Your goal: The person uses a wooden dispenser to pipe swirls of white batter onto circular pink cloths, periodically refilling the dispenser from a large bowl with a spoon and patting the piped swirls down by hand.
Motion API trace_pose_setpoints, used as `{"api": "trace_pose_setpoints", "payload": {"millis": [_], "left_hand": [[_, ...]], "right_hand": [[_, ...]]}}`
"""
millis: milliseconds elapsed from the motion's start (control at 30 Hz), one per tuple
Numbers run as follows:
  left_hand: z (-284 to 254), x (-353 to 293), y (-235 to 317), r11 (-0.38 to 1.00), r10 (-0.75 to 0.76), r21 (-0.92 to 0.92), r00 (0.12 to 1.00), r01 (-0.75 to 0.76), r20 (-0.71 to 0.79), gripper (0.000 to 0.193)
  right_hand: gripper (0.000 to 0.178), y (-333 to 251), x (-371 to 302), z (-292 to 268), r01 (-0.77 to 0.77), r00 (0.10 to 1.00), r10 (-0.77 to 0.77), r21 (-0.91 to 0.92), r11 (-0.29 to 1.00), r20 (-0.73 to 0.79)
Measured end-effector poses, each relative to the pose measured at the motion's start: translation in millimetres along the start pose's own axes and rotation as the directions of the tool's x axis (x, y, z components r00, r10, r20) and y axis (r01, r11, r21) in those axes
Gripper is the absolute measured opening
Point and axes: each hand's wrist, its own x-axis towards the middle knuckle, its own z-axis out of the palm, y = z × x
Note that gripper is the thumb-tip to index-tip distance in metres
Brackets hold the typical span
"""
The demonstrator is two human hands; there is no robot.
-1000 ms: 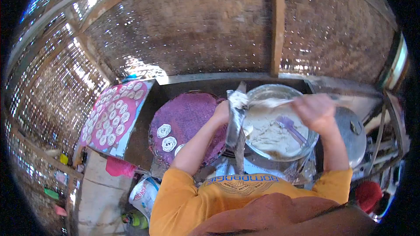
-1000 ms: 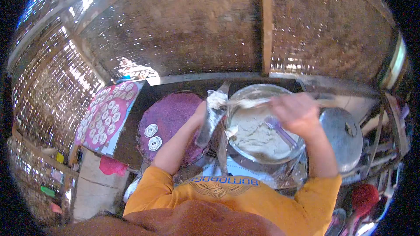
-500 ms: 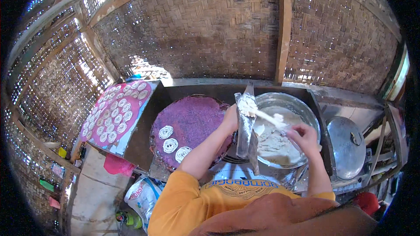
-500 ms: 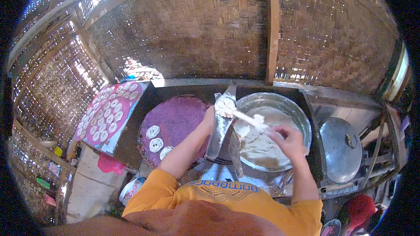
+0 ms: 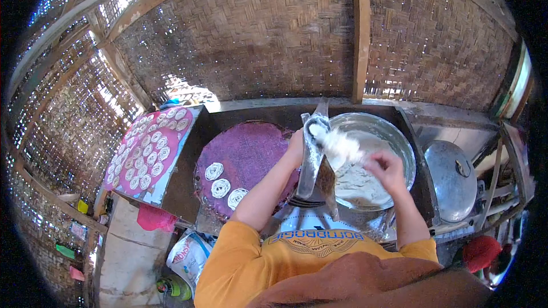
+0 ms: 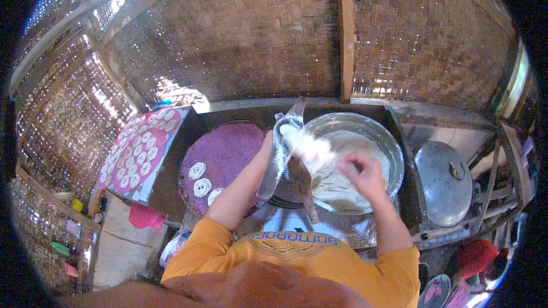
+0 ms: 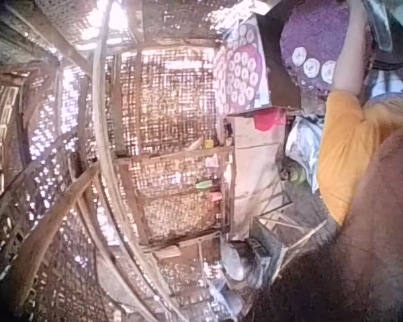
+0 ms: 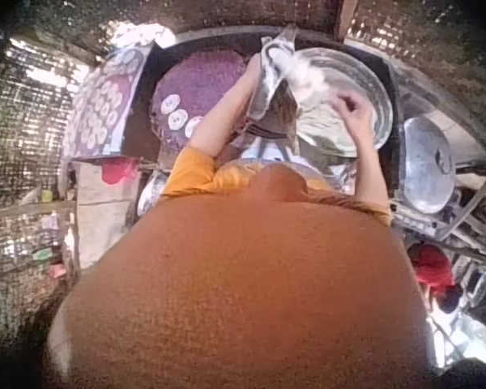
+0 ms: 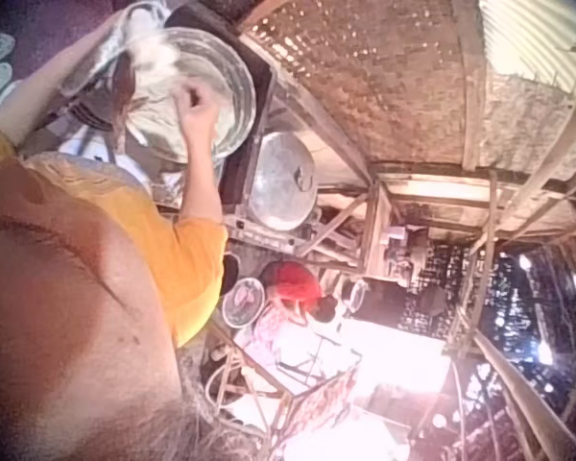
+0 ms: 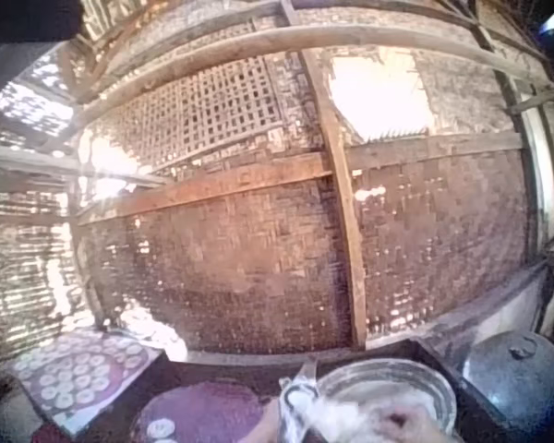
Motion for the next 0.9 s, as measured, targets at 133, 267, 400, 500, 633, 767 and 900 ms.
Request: {"api": "trace_pose_setpoints", "payload": {"millis": [133,267,400,500,633,767,900], "left_hand": [[12,-22,56,0.991,-0.031,-0.124,0.986,0.052,0.167,0.034],[-4,-3,32,0.887,0.066,-0.461,0.996,-0.03,0.063,0.033],[-29,-39,99,0.852,0.093,-0.522,0.994,-0.048,0.061,0.029],[-40,-21,80,0.425,0.379,-0.905,0.903,0.024,0.202,0.022],[-16,-22,87,0.117,0.474,-0.986,0.865,0.122,0.163,0.022],[13,-25,79,-0.027,0.483,-0.992,0.87,0.127,0.098,0.022],[5,-29,69,-0.205,0.499,-0.96,0.864,0.189,0.064,0.022]], "right_hand": [[0.024,-7,17,-11,-0.226,0.963,0.184,-0.22,0.949,-0.197],[0.024,13,5,-16,-0.12,0.99,0.126,-0.104,0.987,0.055],[0.011,4,2,-51,-0.284,0.946,0.309,0.207,0.936,-0.098],[0.013,15,5,-47,-0.349,0.921,0.383,0.278,0.895,-0.074],[0.017,22,7,-1,-0.374,0.924,0.382,0.27,0.887,0.022],[0.018,35,17,35,-0.251,0.968,0.225,0.343,0.905,0.114],[0.017,48,2,38,-0.179,0.981,0.144,0.334,0.925,0.126]]}}
